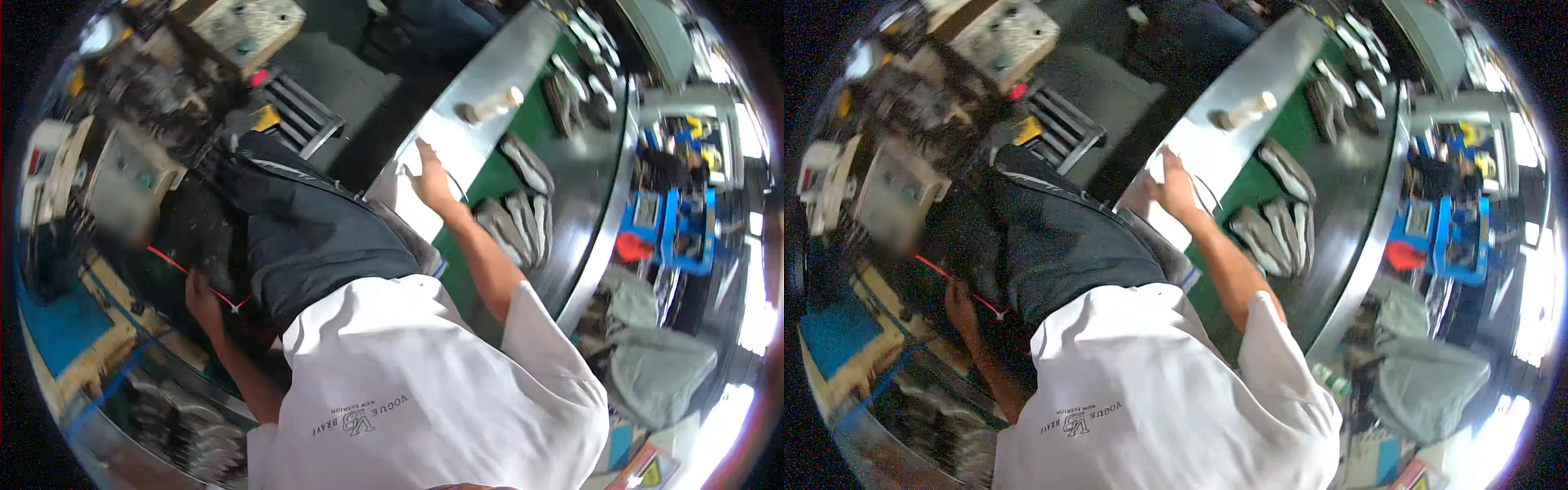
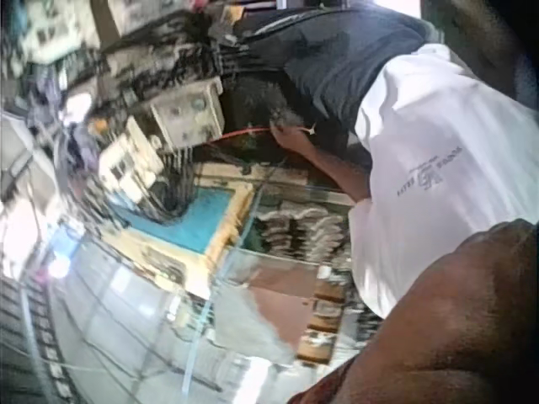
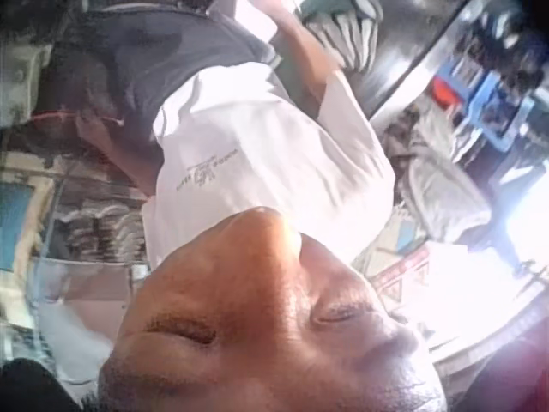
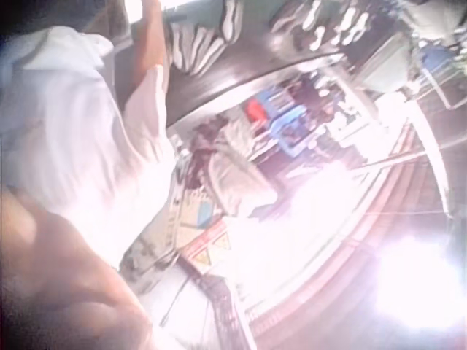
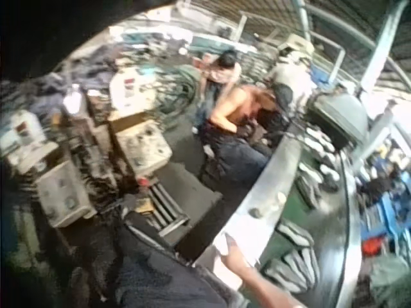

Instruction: Operating a shoe lasting machine to shape and attach shoe uppers to soles on an assembly line.

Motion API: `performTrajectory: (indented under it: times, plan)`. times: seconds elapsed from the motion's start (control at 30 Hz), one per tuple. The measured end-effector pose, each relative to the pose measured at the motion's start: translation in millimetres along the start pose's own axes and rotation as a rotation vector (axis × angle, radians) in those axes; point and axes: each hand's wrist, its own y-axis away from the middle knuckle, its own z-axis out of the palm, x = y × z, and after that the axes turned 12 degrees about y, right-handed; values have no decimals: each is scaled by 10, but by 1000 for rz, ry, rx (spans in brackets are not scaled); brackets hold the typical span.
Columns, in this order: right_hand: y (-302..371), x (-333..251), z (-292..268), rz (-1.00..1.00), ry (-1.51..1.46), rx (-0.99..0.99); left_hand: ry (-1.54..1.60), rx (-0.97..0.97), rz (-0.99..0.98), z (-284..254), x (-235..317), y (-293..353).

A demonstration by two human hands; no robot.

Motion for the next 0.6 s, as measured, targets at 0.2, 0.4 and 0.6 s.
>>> performTrajectory:
  times: [0.2,0.4,0.6]
  plan:
    - [1987,1668,-1533,556,497,-136,349,-342,141,1289,2452,-764]
    - [3837,2078,-1628,873,71,-630,214,-580,362,1812,2725,-583]
    - [3560,1637,-1286,934,150,-661,197,-634,346,1895,2670,-270]
